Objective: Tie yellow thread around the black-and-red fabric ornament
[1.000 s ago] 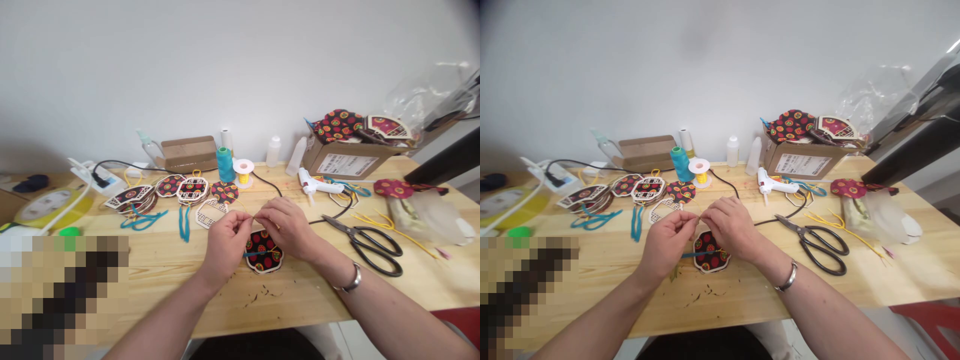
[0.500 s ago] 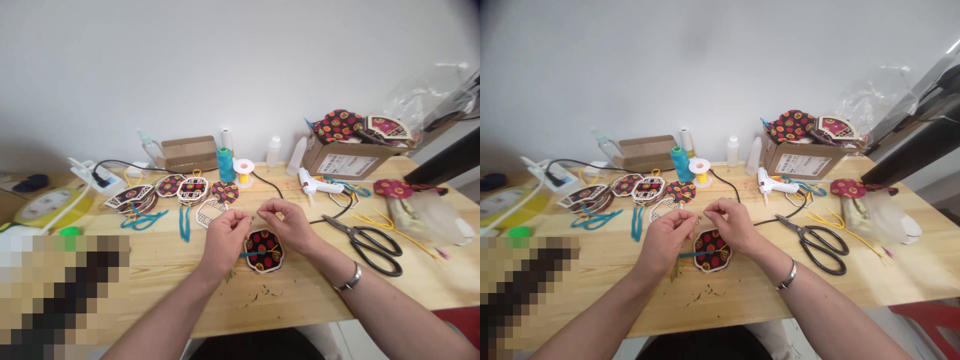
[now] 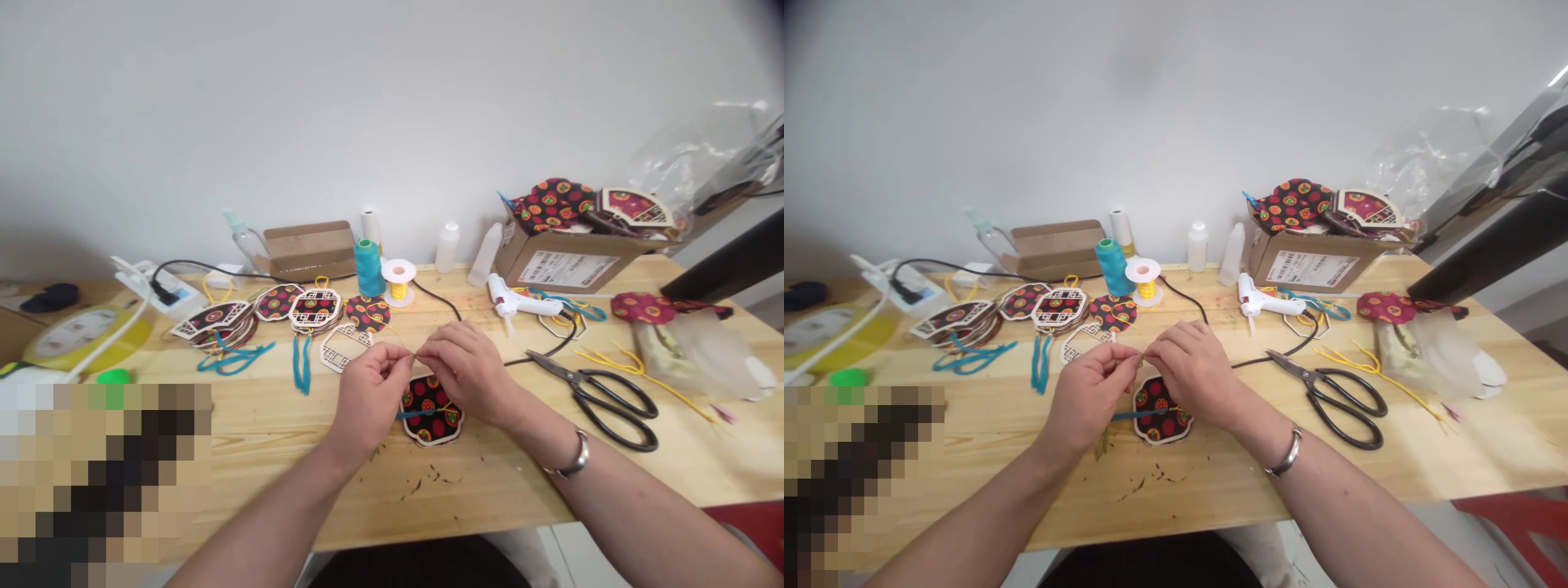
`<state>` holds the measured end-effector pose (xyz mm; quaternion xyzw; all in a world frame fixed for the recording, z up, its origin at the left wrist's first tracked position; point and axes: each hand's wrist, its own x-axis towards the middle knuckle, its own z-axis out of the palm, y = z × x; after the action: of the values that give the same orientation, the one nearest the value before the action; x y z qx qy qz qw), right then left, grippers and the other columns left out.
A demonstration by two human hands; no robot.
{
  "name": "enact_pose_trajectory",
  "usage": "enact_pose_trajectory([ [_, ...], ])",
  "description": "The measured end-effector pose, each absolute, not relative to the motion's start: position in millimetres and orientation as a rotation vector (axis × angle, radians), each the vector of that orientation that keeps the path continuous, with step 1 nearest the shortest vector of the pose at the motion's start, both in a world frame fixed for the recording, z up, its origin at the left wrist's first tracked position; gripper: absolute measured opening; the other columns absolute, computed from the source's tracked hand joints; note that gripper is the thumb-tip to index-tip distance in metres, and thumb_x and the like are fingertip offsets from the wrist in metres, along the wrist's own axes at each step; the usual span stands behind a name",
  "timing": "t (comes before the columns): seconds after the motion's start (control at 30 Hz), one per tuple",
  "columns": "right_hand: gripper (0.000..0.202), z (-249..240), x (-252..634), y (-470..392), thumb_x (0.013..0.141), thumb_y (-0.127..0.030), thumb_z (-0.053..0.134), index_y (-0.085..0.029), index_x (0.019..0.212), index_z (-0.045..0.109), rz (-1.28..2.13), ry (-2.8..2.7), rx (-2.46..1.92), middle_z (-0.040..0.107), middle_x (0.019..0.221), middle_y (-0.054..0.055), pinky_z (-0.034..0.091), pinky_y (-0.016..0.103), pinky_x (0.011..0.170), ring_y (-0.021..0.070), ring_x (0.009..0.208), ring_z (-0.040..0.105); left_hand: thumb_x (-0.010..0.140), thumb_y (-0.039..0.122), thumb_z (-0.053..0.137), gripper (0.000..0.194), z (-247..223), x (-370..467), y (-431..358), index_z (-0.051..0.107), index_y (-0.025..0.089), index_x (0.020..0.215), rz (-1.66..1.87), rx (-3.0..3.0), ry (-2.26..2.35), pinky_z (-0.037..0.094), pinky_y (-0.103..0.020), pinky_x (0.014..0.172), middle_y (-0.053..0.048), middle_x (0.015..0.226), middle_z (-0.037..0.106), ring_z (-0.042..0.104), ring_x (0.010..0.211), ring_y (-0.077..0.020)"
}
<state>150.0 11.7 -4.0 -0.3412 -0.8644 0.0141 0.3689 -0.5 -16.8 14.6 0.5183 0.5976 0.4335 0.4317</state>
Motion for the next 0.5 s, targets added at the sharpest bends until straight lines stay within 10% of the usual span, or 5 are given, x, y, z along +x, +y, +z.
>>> enact_pose_trajectory([
  [0.5, 0.008, -7.3, 149.4, 14.8, 0.084, -0.015, 0.053, -0.017, 0.081, 0.061, 0.629, -1.889, -1.022, 0.064, 0.076, 0.003, 0.045, 0.026, 0.067, 0.0133, 0.072, 0.058, 0.075, 0.025, 0.057, 0.011, 11.3, -2.5, -14.9, 0.059, 0.016, 0.069, 1.047, 1.276, 1.495, 0.037, -0.018, 0.045, 0.006, 0.049, 0.052, 0.045, 0.045, -0.0071],
])
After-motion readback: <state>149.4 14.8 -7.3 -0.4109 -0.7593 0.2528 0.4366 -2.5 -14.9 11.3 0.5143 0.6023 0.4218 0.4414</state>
